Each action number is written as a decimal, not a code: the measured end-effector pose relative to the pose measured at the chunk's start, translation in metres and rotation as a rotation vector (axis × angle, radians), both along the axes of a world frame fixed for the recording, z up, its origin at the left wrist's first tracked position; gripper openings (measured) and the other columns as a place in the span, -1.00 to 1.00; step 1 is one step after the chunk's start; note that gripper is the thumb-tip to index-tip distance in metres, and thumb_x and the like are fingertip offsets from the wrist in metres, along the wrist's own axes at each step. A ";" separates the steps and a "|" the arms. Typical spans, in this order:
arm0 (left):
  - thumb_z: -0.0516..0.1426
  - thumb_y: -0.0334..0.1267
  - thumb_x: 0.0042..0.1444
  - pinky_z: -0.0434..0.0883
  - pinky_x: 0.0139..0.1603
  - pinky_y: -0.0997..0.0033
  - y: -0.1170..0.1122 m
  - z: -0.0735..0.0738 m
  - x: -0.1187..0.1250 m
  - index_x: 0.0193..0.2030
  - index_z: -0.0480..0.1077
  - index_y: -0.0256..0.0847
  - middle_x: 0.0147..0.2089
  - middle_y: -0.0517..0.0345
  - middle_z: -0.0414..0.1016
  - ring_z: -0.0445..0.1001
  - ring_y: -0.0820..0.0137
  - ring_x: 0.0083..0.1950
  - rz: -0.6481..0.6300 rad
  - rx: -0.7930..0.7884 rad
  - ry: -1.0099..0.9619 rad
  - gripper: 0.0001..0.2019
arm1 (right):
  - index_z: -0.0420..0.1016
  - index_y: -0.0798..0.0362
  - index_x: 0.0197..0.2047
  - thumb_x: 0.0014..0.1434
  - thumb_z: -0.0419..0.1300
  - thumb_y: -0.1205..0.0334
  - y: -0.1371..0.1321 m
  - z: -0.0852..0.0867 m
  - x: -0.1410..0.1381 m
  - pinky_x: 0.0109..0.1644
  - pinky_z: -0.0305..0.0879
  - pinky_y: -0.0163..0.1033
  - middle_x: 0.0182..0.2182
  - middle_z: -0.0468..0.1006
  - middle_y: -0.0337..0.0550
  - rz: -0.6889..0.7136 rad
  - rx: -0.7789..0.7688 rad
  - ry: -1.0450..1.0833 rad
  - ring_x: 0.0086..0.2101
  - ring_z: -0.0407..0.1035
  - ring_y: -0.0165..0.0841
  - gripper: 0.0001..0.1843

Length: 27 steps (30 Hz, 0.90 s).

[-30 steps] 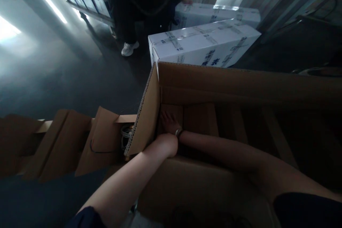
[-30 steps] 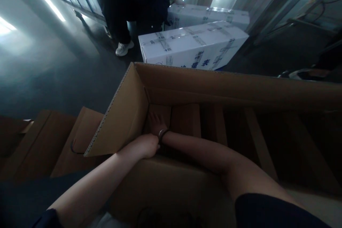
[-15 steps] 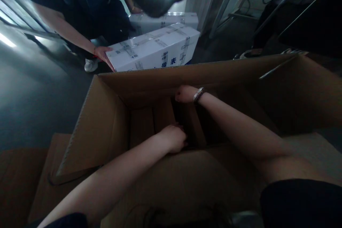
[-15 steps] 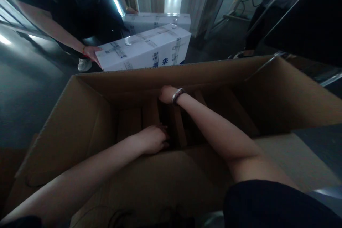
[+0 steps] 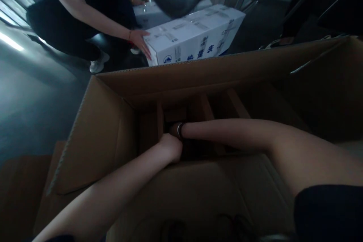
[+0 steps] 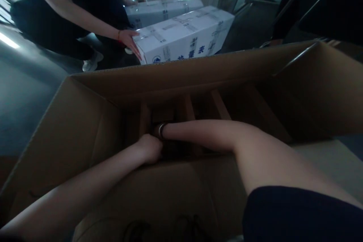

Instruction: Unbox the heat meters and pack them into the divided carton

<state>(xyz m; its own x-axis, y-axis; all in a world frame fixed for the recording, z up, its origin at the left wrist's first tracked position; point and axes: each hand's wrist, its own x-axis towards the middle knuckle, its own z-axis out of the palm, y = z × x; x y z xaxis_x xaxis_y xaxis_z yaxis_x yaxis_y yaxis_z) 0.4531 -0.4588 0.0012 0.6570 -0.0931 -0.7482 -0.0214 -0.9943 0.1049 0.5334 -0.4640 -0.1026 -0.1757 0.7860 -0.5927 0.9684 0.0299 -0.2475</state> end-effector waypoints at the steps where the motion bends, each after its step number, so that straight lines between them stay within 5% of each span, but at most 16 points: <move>1: 0.08 -0.18 0.07 0.41 -0.15 0.16 0.004 0.006 -0.004 -0.14 0.47 -0.24 -0.12 -0.14 0.50 0.45 0.07 -0.07 -0.006 -0.026 0.029 -0.72 | 0.48 0.14 -0.19 0.01 0.17 0.37 -0.005 -0.005 0.000 0.01 0.22 -0.15 -0.18 0.49 -0.03 0.049 0.032 -0.011 -0.09 0.32 -0.22 -0.76; 6: -0.08 -0.09 0.18 0.39 -0.18 0.20 0.023 0.022 -0.025 -0.13 0.47 -0.28 -0.11 -0.14 0.50 0.45 0.09 -0.08 0.075 -0.085 0.117 -0.60 | 0.27 0.02 0.08 0.11 0.09 0.41 -0.028 -0.027 0.014 0.08 0.07 0.02 0.12 0.20 0.05 0.227 0.195 -0.042 0.10 0.08 -0.14 -0.56; 11: -0.11 -0.15 0.20 0.35 -0.10 0.24 0.030 0.016 -0.032 0.06 0.35 -0.17 0.06 -0.03 0.41 0.40 0.14 0.02 0.106 -0.239 0.204 -0.62 | 0.39 0.08 -0.08 0.14 0.03 0.46 -0.021 -0.040 0.016 -0.05 0.15 -0.10 -0.07 0.39 0.01 0.298 0.219 -0.098 -0.05 0.22 -0.23 -0.71; 15: -0.05 -0.09 0.18 0.33 -0.05 0.24 0.029 0.013 -0.032 0.22 0.11 -0.30 0.15 -0.18 0.30 0.34 0.11 0.09 0.210 -0.170 0.164 -0.48 | 0.40 0.09 -0.11 0.17 0.00 0.43 -0.021 -0.030 0.019 -0.17 0.20 -0.15 -0.17 0.44 -0.02 0.312 0.223 -0.129 -0.16 0.28 -0.25 -0.74; 18: -0.02 -0.13 0.17 0.33 -0.07 0.27 0.029 0.013 -0.032 0.17 0.20 -0.36 0.11 -0.21 0.34 0.37 0.12 0.06 0.205 -0.157 0.194 -0.52 | 0.37 0.11 -0.05 0.16 -0.02 0.44 -0.028 -0.010 0.030 -0.15 0.20 -0.09 -0.14 0.41 0.05 0.272 0.274 -0.165 -0.12 0.27 -0.19 -0.70; 23: -0.06 -0.20 0.21 0.33 -0.15 0.32 0.033 0.020 -0.033 -0.03 0.42 -0.35 -0.01 -0.13 0.45 0.44 0.18 -0.06 0.127 -0.211 0.280 -0.64 | 0.44 0.19 -0.32 0.03 0.16 0.27 -0.048 0.032 0.060 -0.06 0.23 -0.12 -0.24 0.44 0.05 -0.129 0.550 0.165 -0.15 0.31 -0.22 -0.84; 27: -0.09 -0.24 0.22 0.32 -0.16 0.36 0.035 0.023 -0.033 0.02 0.39 -0.30 0.01 -0.08 0.44 0.44 0.22 -0.05 0.077 -0.225 0.302 -0.65 | 0.40 0.17 -0.31 -0.04 0.14 -0.01 -0.074 0.067 0.080 -0.15 0.32 -0.16 -0.31 0.46 0.01 -0.633 0.742 0.604 -0.26 0.36 -0.26 -0.61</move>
<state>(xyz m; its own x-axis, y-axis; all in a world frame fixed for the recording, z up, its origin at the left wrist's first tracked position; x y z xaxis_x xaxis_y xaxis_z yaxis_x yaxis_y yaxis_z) 0.4204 -0.4238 0.0238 0.4212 -0.2365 -0.8756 0.1175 -0.9430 0.3113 0.6135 -0.5380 -0.0360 0.2776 0.9554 0.1007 0.5912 -0.0872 -0.8018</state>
